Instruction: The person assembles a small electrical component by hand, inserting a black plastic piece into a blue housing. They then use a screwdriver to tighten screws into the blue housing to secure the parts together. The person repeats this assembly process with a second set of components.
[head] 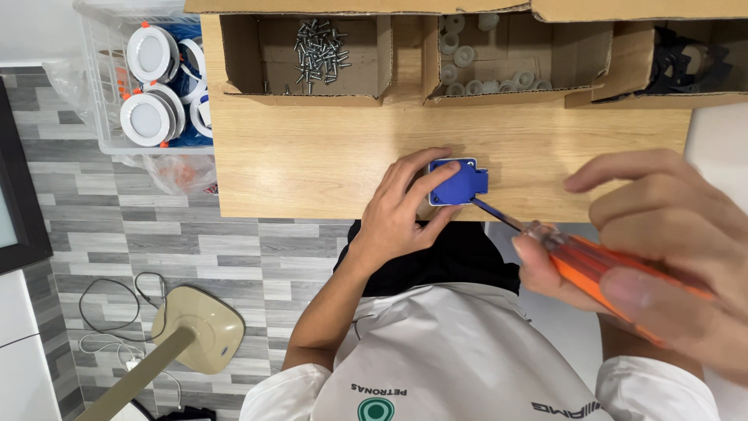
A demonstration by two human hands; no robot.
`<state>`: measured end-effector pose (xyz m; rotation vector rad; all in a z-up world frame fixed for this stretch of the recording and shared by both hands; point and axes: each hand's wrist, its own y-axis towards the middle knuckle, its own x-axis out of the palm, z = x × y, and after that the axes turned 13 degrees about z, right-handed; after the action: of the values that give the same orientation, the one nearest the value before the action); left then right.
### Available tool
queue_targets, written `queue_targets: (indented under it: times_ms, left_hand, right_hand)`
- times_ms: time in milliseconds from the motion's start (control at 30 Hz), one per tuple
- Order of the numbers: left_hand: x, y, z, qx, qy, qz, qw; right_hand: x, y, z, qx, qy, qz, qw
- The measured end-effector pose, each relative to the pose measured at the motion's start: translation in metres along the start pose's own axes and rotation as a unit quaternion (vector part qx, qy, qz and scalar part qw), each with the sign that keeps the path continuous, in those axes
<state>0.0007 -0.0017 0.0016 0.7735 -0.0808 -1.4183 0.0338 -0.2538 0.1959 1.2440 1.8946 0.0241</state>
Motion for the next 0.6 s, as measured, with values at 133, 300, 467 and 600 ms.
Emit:
queue_targets:
  times_ms: [133,300,467,600]
  left_hand:
    - [0.0,0.0,0.0,-0.002,-0.002,0.0,1.0]
    - [0.0,0.0,0.0,0.002,-0.004,0.005,1.0]
    - [0.001,0.001,0.001,0.003,0.001,0.009,1.0]
    - [0.0,0.002,0.001,0.004,0.002,0.011,1.0]
  right_hand:
    - [-0.007,0.01,-0.011,0.057,0.029,-0.01,0.998]
    - [-0.012,0.008,-0.005,0.15,0.109,-0.109,0.977]
    - [-0.041,-0.004,0.026,0.284,0.205,-0.241,0.905]
    - [-0.04,0.002,0.019,0.285,0.22,-0.186,0.914]
